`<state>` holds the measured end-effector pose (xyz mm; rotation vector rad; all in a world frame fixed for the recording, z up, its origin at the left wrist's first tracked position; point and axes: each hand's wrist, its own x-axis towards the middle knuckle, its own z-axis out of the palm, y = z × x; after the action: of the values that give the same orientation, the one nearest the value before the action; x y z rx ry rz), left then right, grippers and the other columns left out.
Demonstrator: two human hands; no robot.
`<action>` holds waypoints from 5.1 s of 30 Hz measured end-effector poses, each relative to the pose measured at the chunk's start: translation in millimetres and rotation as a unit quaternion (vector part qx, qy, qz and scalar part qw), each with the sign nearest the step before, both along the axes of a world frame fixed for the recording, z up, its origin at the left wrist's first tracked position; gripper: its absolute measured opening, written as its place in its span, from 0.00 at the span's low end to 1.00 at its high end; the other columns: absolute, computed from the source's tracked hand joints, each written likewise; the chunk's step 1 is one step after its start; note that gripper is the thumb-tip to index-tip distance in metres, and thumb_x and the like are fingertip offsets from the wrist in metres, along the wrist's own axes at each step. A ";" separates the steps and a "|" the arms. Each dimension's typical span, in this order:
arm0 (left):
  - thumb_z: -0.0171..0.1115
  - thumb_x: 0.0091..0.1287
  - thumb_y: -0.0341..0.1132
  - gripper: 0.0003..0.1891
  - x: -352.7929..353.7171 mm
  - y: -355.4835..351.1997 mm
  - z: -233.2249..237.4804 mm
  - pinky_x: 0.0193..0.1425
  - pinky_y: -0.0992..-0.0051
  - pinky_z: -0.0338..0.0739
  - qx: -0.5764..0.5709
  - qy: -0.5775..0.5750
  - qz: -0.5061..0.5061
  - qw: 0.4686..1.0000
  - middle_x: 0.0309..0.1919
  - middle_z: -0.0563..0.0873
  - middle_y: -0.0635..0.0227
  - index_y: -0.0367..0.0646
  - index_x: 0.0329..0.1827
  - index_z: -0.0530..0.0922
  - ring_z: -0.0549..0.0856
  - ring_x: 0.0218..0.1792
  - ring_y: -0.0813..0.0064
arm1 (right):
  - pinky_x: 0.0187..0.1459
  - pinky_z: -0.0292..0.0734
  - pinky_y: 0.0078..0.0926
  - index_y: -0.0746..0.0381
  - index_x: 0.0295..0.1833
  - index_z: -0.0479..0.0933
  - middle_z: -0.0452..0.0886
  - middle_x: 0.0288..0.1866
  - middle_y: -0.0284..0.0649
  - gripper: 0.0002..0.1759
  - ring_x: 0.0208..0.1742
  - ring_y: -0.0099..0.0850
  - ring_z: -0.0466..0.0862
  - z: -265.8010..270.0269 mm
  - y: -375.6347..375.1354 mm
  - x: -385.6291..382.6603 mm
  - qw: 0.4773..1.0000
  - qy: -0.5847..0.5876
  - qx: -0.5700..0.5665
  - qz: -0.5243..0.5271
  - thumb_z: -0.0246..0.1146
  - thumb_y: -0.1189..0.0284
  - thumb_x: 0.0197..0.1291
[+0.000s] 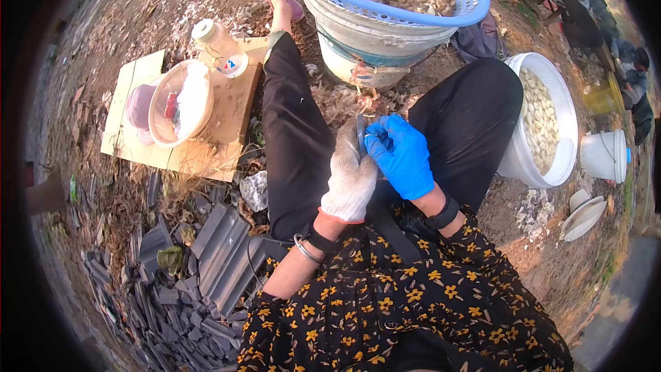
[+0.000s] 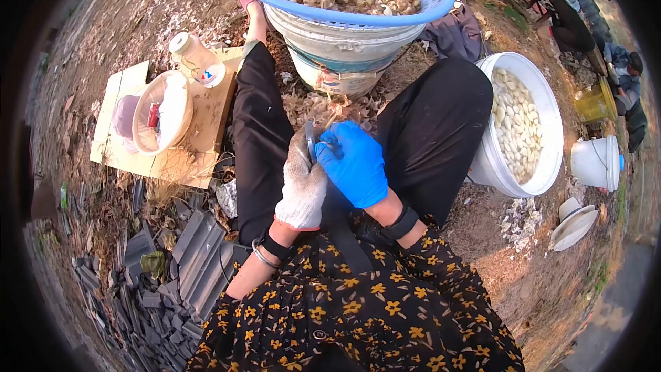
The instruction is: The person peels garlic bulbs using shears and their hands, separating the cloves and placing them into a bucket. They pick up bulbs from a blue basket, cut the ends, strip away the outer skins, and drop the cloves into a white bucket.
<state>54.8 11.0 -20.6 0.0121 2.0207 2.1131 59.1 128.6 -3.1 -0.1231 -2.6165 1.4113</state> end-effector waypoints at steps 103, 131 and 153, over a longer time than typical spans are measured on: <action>0.69 0.62 0.32 0.09 -4.3 -3.9 10.9 0.40 0.72 0.78 -0.084 0.083 -0.067 0.991 0.33 0.85 0.59 0.37 0.41 0.83 0.86 0.34 0.69 | 0.36 0.72 0.14 0.63 0.53 0.83 0.86 0.45 0.32 0.13 0.32 0.17 0.77 -1.3 36.4 23.4 0.877 -0.147 -0.458 0.000 0.59 0.77 0.67; 0.67 0.58 0.17 0.33 -0.7 3.2 18.0 0.38 0.83 0.78 0.059 -0.076 -0.042 0.994 0.33 0.82 0.74 0.40 0.68 0.66 0.81 0.34 0.86 | 0.55 0.76 0.27 0.58 0.69 0.72 0.78 0.61 0.36 0.26 0.58 0.28 0.78 101.0 153.8 55.6 0.933 0.217 0.120 -0.259 0.59 0.82 0.65; 0.64 0.61 0.22 0.14 2.4 -3.1 15.2 0.39 0.77 0.82 0.069 -0.071 -0.113 0.989 0.38 0.85 0.68 0.36 0.51 0.79 0.84 0.37 0.81 | 0.38 0.81 0.33 0.60 0.50 0.81 0.82 0.35 0.43 0.16 0.35 0.41 0.85 43.2 24.1 31.3 0.999 0.030 -0.011 0.043 0.72 0.71 0.56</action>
<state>57.2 7.9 -5.4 0.1044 1.7031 2.0451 90.4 152.7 40.1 0.0281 -2.5873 1.4480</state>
